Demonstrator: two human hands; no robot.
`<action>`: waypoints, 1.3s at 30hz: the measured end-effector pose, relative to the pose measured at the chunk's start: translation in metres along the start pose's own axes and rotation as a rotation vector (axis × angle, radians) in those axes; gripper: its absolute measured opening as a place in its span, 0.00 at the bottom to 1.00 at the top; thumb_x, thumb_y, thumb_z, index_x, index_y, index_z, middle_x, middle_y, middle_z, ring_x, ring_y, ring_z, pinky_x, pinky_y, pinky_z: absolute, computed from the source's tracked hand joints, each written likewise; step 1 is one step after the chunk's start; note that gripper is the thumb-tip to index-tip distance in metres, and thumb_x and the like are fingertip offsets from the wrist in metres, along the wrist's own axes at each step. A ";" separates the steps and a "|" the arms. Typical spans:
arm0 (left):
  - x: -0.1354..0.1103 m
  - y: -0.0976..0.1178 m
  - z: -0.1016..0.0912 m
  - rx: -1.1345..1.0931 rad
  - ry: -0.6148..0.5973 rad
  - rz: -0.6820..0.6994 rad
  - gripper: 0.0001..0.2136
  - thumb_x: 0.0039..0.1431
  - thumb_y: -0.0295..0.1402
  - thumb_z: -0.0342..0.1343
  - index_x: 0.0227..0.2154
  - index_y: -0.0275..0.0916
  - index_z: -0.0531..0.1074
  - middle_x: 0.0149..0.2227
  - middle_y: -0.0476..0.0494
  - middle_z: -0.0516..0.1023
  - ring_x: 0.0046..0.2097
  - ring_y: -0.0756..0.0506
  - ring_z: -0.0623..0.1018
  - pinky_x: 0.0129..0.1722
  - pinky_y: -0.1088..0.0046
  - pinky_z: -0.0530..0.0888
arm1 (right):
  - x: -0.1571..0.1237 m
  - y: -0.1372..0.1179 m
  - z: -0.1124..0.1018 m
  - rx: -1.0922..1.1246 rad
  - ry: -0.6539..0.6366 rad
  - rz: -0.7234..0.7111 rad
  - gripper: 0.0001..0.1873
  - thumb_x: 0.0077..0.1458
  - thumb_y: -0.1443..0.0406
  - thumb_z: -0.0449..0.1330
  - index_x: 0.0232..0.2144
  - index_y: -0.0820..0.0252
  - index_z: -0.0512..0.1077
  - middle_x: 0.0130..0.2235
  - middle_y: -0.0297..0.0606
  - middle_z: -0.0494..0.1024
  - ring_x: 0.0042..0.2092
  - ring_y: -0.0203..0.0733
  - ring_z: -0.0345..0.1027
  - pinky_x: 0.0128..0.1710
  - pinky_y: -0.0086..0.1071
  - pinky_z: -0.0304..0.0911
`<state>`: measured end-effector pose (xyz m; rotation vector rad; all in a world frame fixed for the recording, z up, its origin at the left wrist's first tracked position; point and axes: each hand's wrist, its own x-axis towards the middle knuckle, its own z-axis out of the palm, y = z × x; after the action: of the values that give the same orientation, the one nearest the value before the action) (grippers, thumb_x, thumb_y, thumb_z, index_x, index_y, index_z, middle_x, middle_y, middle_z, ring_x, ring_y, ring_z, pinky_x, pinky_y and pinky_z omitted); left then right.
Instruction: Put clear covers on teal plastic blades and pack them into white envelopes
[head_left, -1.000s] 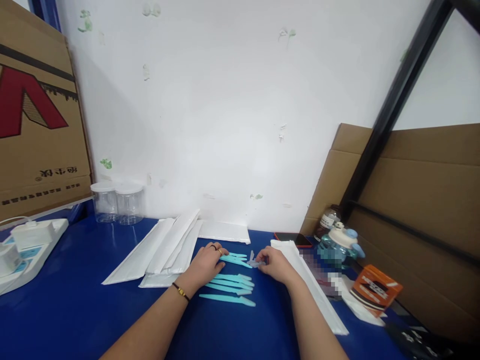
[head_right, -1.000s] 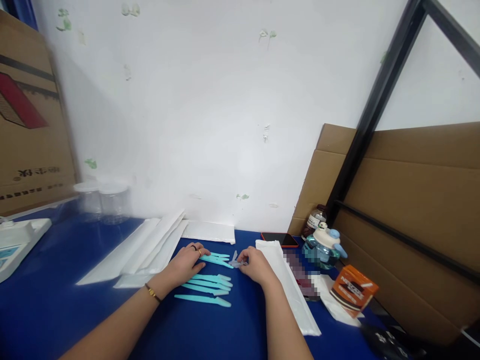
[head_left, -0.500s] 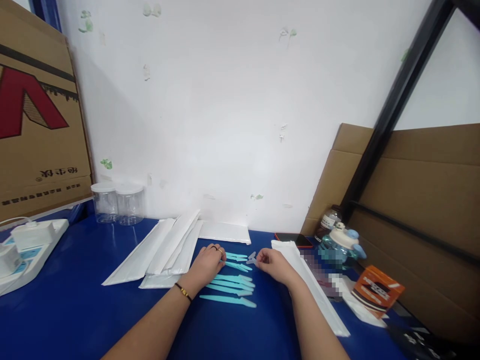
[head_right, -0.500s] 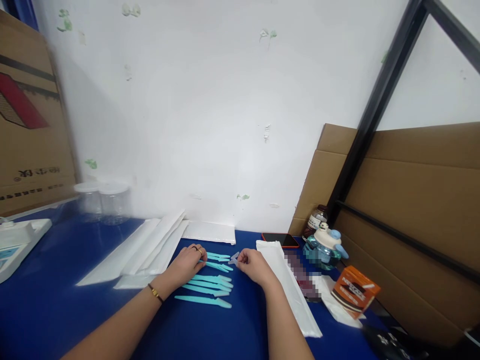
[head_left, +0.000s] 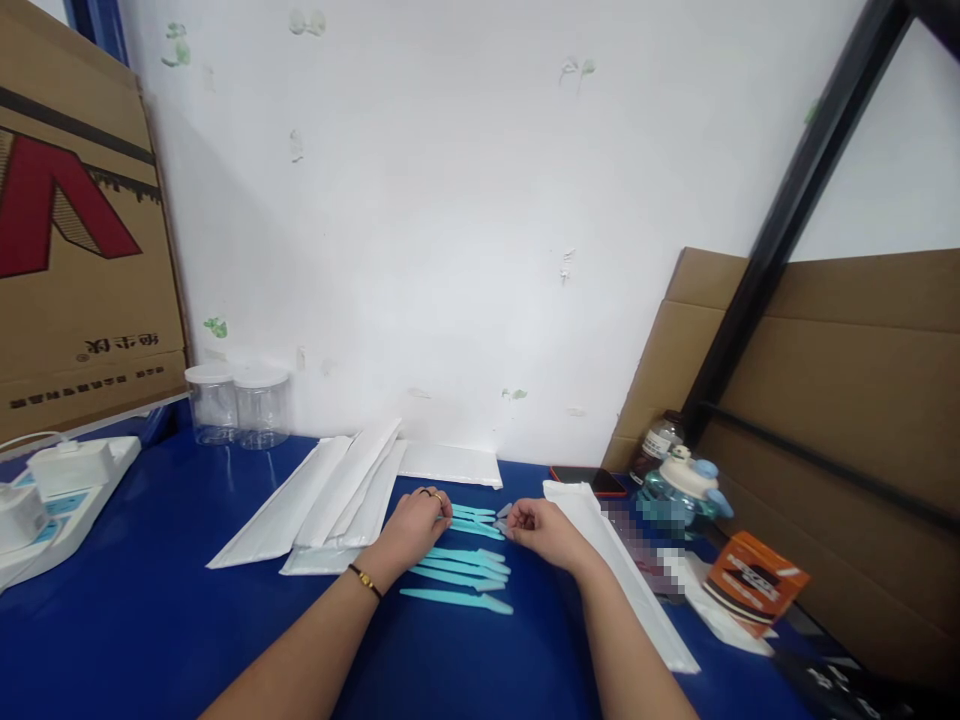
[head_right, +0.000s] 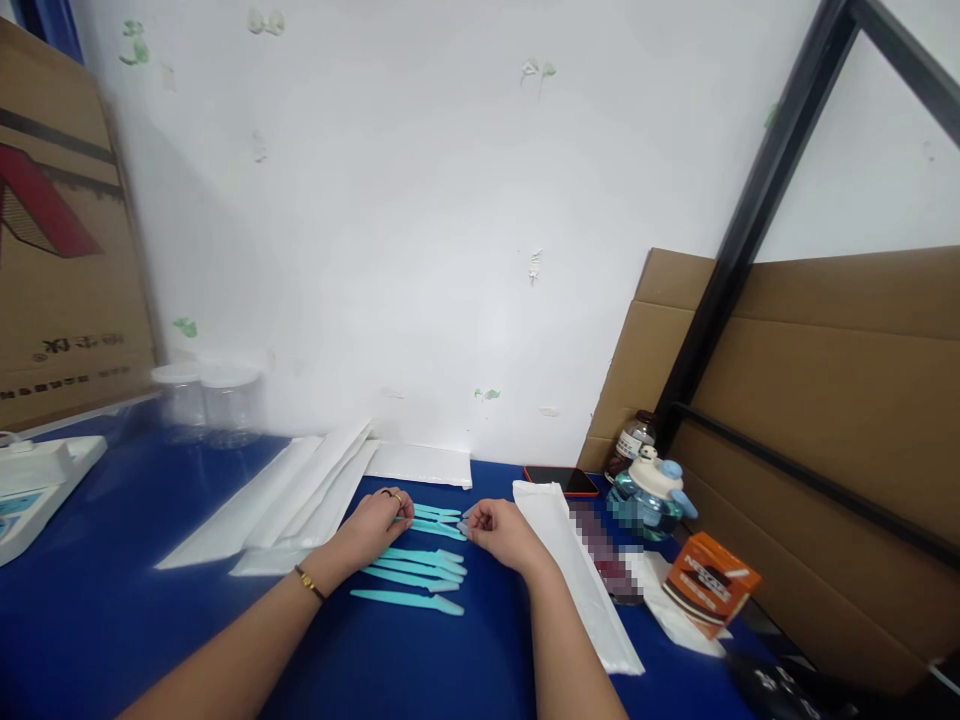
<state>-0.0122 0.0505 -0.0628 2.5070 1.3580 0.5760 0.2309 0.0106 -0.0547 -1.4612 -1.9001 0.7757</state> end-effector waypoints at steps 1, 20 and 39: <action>0.000 0.000 0.000 0.000 0.001 -0.004 0.04 0.56 0.31 0.50 0.33 0.40 0.69 0.36 0.46 0.73 0.43 0.45 0.70 0.41 0.70 0.63 | 0.000 0.000 0.000 0.002 0.002 -0.001 0.03 0.44 0.66 0.60 0.24 0.61 0.70 0.22 0.31 0.69 0.24 0.32 0.58 0.23 0.25 0.53; -0.010 0.014 -0.014 -0.136 -0.203 0.065 0.06 0.50 0.33 0.50 0.27 0.42 0.72 0.27 0.52 0.76 0.31 0.50 0.73 0.34 0.77 0.65 | 0.005 0.008 -0.001 -0.238 0.193 -0.040 0.08 0.47 0.69 0.55 0.29 0.59 0.74 0.30 0.35 0.71 0.30 0.36 0.63 0.31 0.28 0.58; -0.002 0.003 -0.004 0.028 -0.071 -0.026 0.05 0.53 0.31 0.52 0.26 0.43 0.72 0.33 0.49 0.75 0.41 0.44 0.71 0.37 0.70 0.61 | 0.004 0.009 0.004 -0.447 0.140 -0.072 0.05 0.40 0.73 0.55 0.21 0.60 0.68 0.30 0.35 0.70 0.28 0.34 0.62 0.28 0.26 0.53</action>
<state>-0.0128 0.0476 -0.0589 2.5024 1.3800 0.4615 0.2325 0.0160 -0.0641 -1.6445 -2.0880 0.2098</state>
